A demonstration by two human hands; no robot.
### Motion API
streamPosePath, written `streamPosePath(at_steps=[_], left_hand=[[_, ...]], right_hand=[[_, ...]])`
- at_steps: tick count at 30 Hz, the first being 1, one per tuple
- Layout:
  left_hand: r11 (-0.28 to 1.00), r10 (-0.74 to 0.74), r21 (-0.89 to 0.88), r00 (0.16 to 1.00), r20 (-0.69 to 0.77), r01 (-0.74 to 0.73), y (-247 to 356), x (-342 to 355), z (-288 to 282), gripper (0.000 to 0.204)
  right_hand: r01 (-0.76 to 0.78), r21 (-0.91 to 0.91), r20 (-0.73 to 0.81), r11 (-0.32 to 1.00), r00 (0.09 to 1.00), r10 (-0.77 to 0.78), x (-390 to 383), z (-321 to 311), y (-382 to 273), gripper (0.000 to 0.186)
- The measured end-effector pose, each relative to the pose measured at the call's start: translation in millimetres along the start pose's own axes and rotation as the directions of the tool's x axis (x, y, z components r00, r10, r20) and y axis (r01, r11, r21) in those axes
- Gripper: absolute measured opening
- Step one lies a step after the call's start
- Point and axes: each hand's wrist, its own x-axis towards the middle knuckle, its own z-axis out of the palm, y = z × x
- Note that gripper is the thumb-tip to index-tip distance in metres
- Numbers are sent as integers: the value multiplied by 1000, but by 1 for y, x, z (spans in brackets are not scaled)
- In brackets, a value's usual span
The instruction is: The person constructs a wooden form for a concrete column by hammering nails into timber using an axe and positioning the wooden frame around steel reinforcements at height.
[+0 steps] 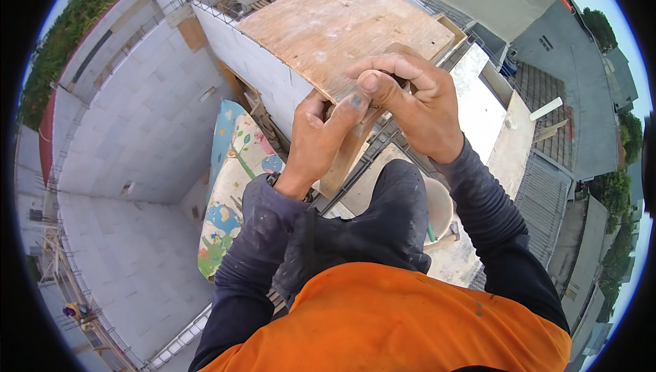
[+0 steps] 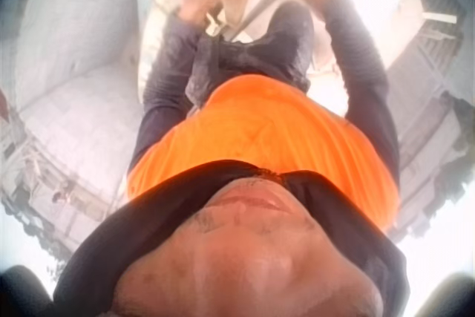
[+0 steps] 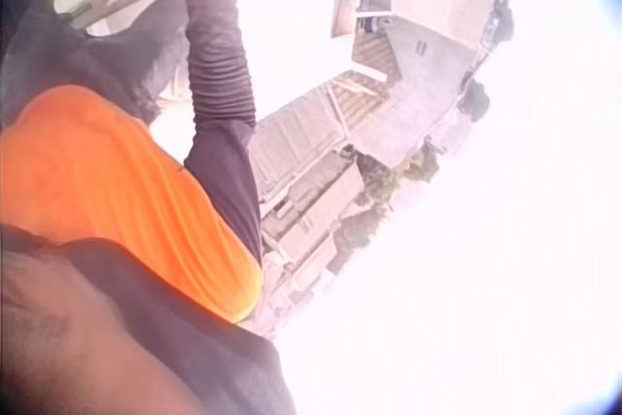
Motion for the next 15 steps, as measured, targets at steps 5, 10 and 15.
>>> streamPosePath(at_steps=[5,10,15], left_hand=[[987,56,-143,994,-96,-70,-1,-12,15,49],[973,97,-185,968,-232,-142,-4,-20,26,49],[947,178,-181,902,-393,-266,-10,-25,33,54]], right_hand=[[24,-25,59,999,998,-23,0,-6,-7,27],[16,-78,63,997,998,-11,1,-5,-16,26],[87,-66,11,994,996,-87,-6,4,-14,25]])
